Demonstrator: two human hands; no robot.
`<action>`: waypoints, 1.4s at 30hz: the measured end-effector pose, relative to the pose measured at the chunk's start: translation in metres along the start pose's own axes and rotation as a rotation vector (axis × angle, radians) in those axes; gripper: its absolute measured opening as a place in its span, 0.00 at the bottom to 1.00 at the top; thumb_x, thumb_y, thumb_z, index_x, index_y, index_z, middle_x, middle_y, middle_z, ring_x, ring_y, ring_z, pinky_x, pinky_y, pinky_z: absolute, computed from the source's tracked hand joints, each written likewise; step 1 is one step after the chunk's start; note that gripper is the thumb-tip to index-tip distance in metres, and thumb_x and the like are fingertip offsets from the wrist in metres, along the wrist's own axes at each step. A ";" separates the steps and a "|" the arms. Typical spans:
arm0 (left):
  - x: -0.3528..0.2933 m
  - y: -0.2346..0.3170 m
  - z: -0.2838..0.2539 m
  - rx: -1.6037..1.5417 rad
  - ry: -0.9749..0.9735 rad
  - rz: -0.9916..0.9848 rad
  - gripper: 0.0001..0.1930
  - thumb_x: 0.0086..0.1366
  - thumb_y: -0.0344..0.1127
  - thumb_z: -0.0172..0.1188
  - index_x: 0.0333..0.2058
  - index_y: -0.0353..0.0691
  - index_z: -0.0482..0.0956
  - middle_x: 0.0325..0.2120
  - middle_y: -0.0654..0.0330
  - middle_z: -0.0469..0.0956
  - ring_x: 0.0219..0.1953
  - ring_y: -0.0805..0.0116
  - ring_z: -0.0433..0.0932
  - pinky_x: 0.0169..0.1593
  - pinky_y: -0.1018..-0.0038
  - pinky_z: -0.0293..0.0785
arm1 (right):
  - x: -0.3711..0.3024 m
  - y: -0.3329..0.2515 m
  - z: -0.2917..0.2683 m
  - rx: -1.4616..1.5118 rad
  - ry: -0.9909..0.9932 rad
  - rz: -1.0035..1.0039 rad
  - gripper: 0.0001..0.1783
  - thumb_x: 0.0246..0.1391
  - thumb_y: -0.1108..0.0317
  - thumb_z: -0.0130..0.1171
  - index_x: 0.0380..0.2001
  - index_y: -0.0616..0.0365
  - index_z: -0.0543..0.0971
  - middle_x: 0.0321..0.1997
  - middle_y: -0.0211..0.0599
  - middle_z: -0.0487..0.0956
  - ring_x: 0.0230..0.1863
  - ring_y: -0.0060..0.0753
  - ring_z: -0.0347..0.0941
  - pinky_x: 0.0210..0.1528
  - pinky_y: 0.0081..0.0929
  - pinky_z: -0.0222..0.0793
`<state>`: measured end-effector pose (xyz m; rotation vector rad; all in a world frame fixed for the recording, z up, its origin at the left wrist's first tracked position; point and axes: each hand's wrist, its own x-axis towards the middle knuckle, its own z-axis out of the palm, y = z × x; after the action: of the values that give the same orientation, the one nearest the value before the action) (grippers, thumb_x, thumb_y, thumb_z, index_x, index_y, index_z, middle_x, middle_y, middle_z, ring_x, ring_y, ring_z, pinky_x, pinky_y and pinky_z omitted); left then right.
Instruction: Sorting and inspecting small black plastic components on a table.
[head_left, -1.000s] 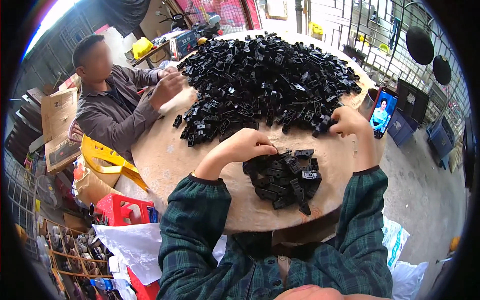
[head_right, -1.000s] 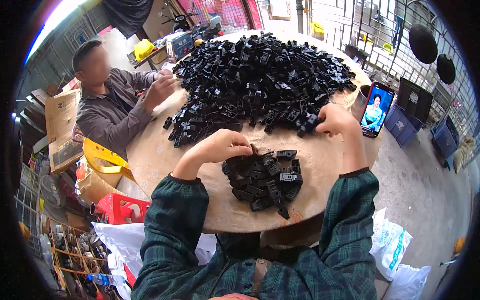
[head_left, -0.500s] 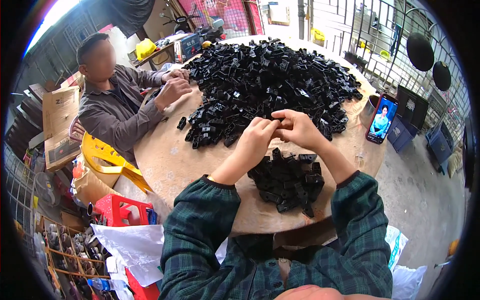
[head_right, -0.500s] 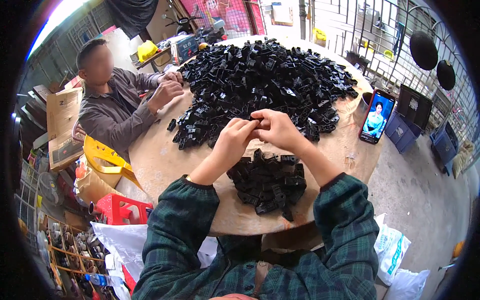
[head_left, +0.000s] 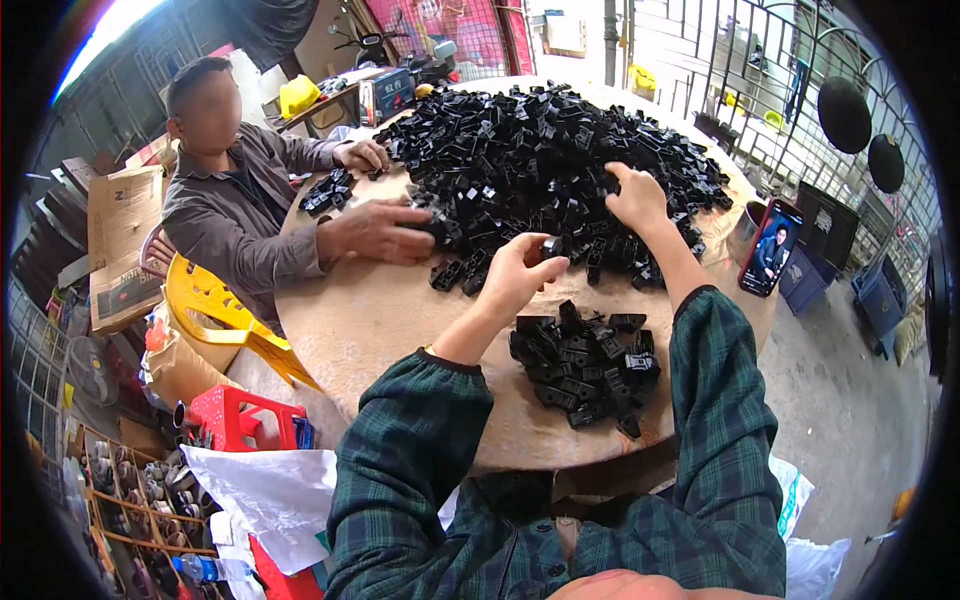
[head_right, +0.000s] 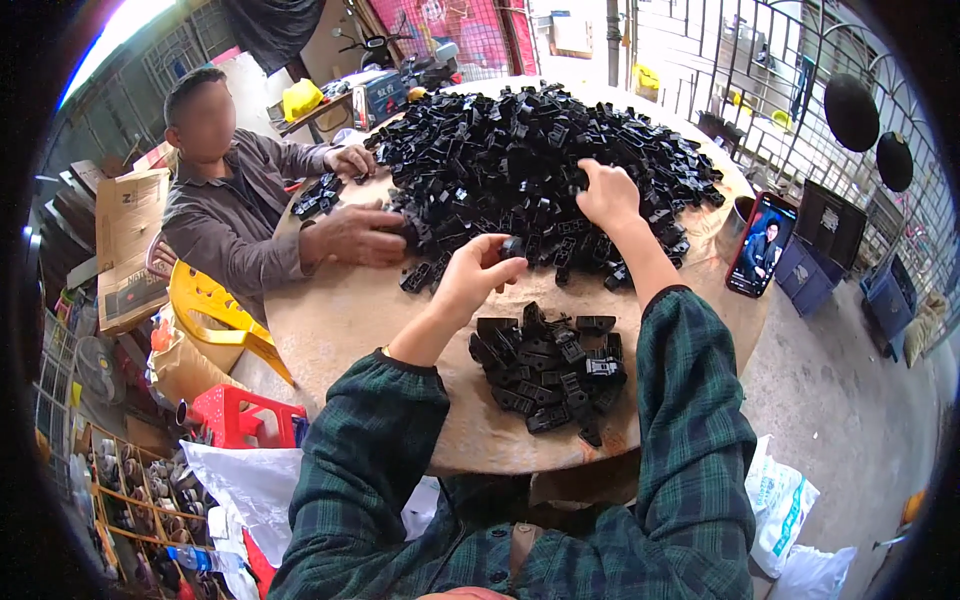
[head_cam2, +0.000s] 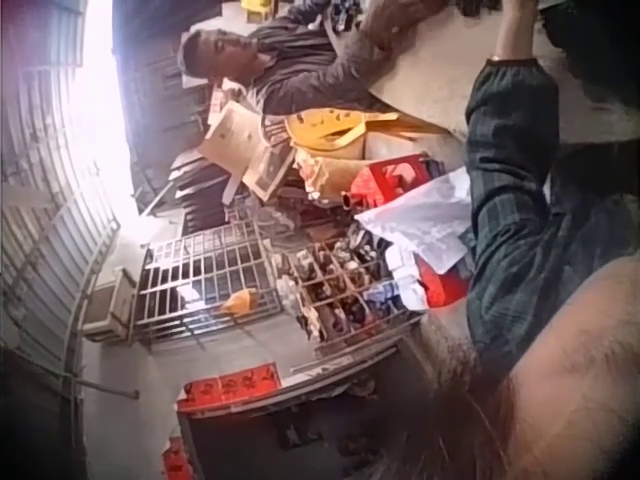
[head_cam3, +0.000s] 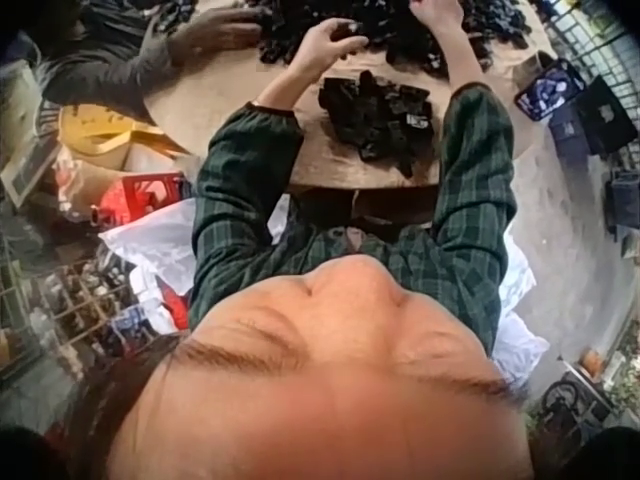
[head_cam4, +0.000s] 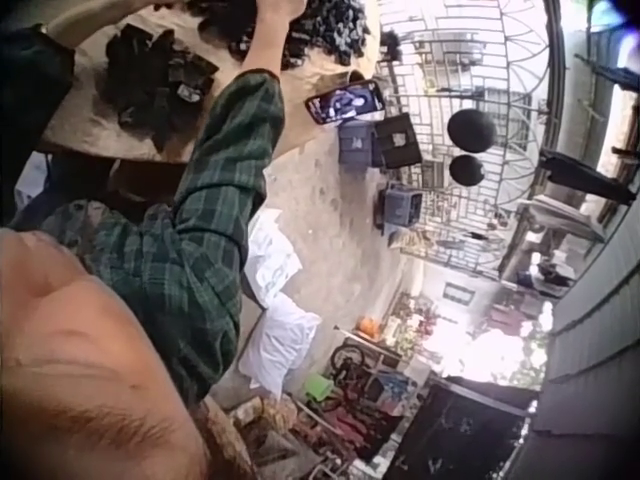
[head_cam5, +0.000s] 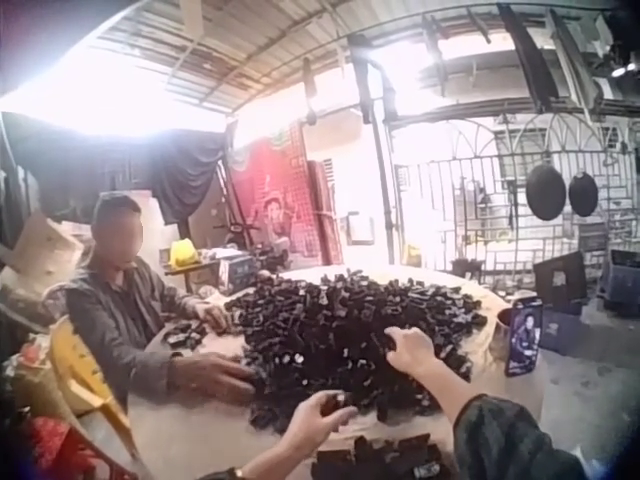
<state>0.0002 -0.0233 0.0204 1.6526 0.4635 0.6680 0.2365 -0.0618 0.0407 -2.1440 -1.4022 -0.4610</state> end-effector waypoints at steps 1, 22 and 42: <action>0.000 0.005 0.000 -0.032 0.009 -0.042 0.21 0.56 0.30 0.62 0.46 0.30 0.68 0.23 0.64 0.74 0.25 0.79 0.72 0.27 0.83 0.67 | 0.001 0.003 0.004 0.025 0.186 -0.088 0.22 0.39 0.71 0.56 0.43 0.56 0.75 0.29 0.41 0.79 0.32 0.40 0.76 0.38 0.32 0.72; -0.010 0.000 0.016 0.022 0.014 0.038 0.12 0.59 0.27 0.57 0.42 0.31 0.73 0.27 0.60 0.77 0.26 0.77 0.76 0.30 0.80 0.75 | -0.096 -0.069 -0.032 1.273 -0.215 0.039 0.16 0.45 0.75 0.63 0.39 0.62 0.71 0.31 0.31 0.77 0.33 0.17 0.73 0.34 0.15 0.69; -0.006 -0.003 0.012 -0.615 -0.039 -0.063 0.11 0.57 0.24 0.57 0.41 0.36 0.74 0.34 0.63 0.77 0.32 0.78 0.73 0.37 0.82 0.68 | -0.100 -0.070 -0.035 1.136 0.039 0.059 0.15 0.48 0.74 0.59 0.41 0.63 0.76 0.34 0.34 0.79 0.35 0.22 0.75 0.39 0.20 0.70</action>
<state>0.0033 -0.0356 0.0157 1.0632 0.2442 0.6485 0.1324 -0.1334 0.0312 -1.2124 -1.1340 0.2896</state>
